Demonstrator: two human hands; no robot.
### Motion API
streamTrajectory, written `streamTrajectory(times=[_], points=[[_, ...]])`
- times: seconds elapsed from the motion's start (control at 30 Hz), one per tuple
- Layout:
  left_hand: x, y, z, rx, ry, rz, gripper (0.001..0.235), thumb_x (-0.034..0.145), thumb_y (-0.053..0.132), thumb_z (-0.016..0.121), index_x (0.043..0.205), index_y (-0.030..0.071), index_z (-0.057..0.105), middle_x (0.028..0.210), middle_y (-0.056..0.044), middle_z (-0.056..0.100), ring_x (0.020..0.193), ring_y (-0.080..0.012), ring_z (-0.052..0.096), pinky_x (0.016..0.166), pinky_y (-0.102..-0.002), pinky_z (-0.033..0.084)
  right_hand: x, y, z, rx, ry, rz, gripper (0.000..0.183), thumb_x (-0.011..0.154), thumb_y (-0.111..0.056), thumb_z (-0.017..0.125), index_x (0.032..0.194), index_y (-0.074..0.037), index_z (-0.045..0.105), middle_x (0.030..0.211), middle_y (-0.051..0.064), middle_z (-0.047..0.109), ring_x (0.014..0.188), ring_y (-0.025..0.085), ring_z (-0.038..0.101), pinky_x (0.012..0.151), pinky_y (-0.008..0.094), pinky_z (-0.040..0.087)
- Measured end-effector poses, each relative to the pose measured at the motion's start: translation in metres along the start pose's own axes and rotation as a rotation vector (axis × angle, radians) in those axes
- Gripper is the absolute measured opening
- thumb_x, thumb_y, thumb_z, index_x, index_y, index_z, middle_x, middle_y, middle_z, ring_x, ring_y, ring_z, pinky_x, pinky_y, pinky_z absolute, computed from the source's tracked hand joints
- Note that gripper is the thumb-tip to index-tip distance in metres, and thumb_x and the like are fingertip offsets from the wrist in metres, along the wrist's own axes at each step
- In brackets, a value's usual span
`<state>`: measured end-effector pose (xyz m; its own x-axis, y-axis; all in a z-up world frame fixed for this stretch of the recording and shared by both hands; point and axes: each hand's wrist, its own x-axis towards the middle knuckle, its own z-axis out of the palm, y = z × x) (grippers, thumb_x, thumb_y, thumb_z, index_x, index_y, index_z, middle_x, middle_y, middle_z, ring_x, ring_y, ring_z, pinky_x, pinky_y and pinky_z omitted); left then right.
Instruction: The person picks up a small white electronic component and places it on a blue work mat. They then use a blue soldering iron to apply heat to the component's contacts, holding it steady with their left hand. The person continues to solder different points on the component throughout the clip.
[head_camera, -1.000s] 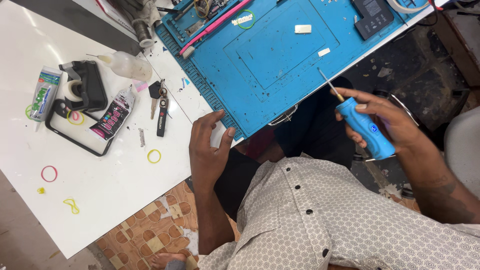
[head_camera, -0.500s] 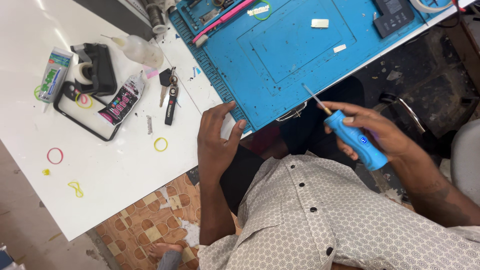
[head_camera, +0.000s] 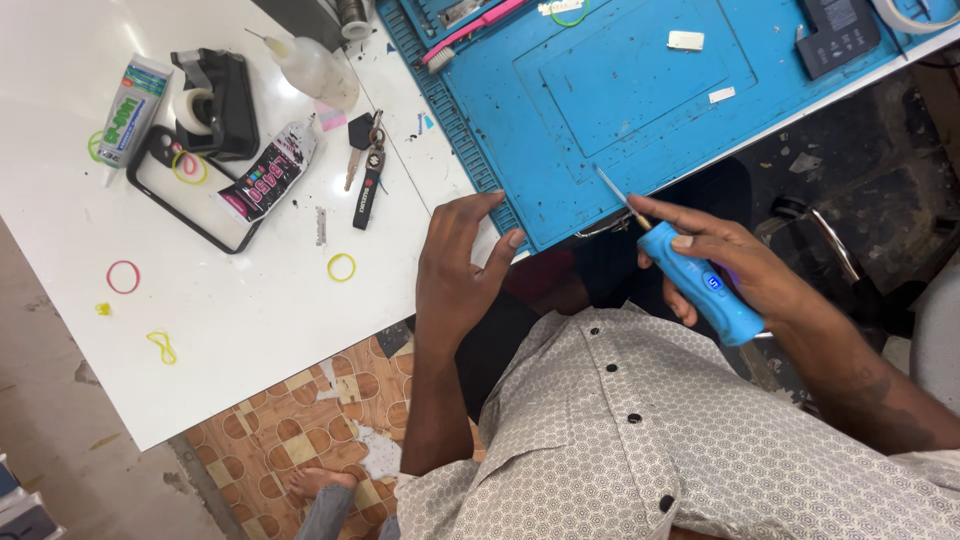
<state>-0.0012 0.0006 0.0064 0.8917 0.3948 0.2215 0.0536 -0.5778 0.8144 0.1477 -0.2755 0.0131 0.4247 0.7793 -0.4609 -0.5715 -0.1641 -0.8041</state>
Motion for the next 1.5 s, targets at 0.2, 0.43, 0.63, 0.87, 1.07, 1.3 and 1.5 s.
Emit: streamTrajectory(times=[0.2,0.43,0.63,0.87,1.07,1.3,1.5], points=[[-0.001,-0.002,0.001,0.014,0.002,0.019,0.04,0.097,0.027,0.077,0.129,0.008,0.064,0.126,-0.01,0.069,0.119,-0.0279,0.066,0.099,-0.04,0.056,0.001,0.005,-0.001,-0.035,0.011,0.025,0.07,0.098,-0.022,0.049,0.164,-0.005,0.031,0.101,0.025,0.064,0.052,0.022,0.07,0.043,0.034,0.063],[-0.001,-0.003,0.0,0.021,0.008,0.044,0.041,0.098,0.027,0.077,0.131,0.007,0.063,0.127,-0.011,0.069,0.12,-0.0283,0.065,0.101,-0.041,0.056,0.006,0.001,0.001,-0.031,0.004,0.012,0.07,0.098,-0.02,0.047,0.164,-0.004,0.029,0.103,0.024,0.063,0.054,0.02,0.07,0.043,0.033,0.062],[-0.002,-0.004,0.0,0.014,-0.003,0.024,0.041,0.097,0.028,0.077,0.13,0.007,0.063,0.126,-0.01,0.069,0.119,-0.0272,0.065,0.099,-0.04,0.056,0.009,0.0,0.009,-0.02,-0.02,0.044,0.069,0.099,-0.02,0.046,0.163,-0.003,0.029,0.102,0.024,0.064,0.053,0.021,0.07,0.043,0.033,0.062],[-0.002,-0.006,0.0,0.018,-0.009,0.045,0.042,0.097,0.027,0.077,0.13,0.007,0.063,0.126,-0.01,0.069,0.119,-0.0278,0.065,0.099,-0.041,0.056,0.013,-0.003,0.011,-0.021,-0.009,0.036,0.07,0.099,-0.022,0.047,0.164,-0.002,0.029,0.102,0.023,0.062,0.054,0.02,0.069,0.043,0.032,0.061],[-0.002,-0.006,-0.001,0.014,-0.005,0.054,0.042,0.098,0.028,0.077,0.13,0.006,0.063,0.126,-0.01,0.068,0.12,-0.0281,0.065,0.101,-0.041,0.056,0.018,-0.009,0.015,-0.067,0.012,0.024,0.071,0.098,-0.022,0.046,0.164,-0.003,0.028,0.104,0.022,0.061,0.055,0.021,0.069,0.043,0.032,0.061],[-0.002,-0.008,-0.001,0.019,-0.004,0.064,0.042,0.098,0.03,0.076,0.13,0.006,0.063,0.126,-0.01,0.068,0.12,-0.0284,0.065,0.101,-0.042,0.056,0.021,-0.012,0.02,-0.081,0.034,0.027,0.071,0.098,-0.023,0.046,0.164,-0.002,0.03,0.103,0.023,0.062,0.054,0.022,0.068,0.041,0.032,0.06],[-0.004,-0.009,0.0,0.019,-0.011,0.056,0.043,0.098,0.031,0.076,0.131,0.006,0.063,0.126,-0.01,0.068,0.119,-0.028,0.065,0.101,-0.042,0.056,0.02,-0.015,0.02,-0.001,0.067,0.029,0.072,0.1,-0.023,0.047,0.166,-0.001,0.03,0.105,0.023,0.06,0.058,0.021,0.067,0.044,0.031,0.059]])
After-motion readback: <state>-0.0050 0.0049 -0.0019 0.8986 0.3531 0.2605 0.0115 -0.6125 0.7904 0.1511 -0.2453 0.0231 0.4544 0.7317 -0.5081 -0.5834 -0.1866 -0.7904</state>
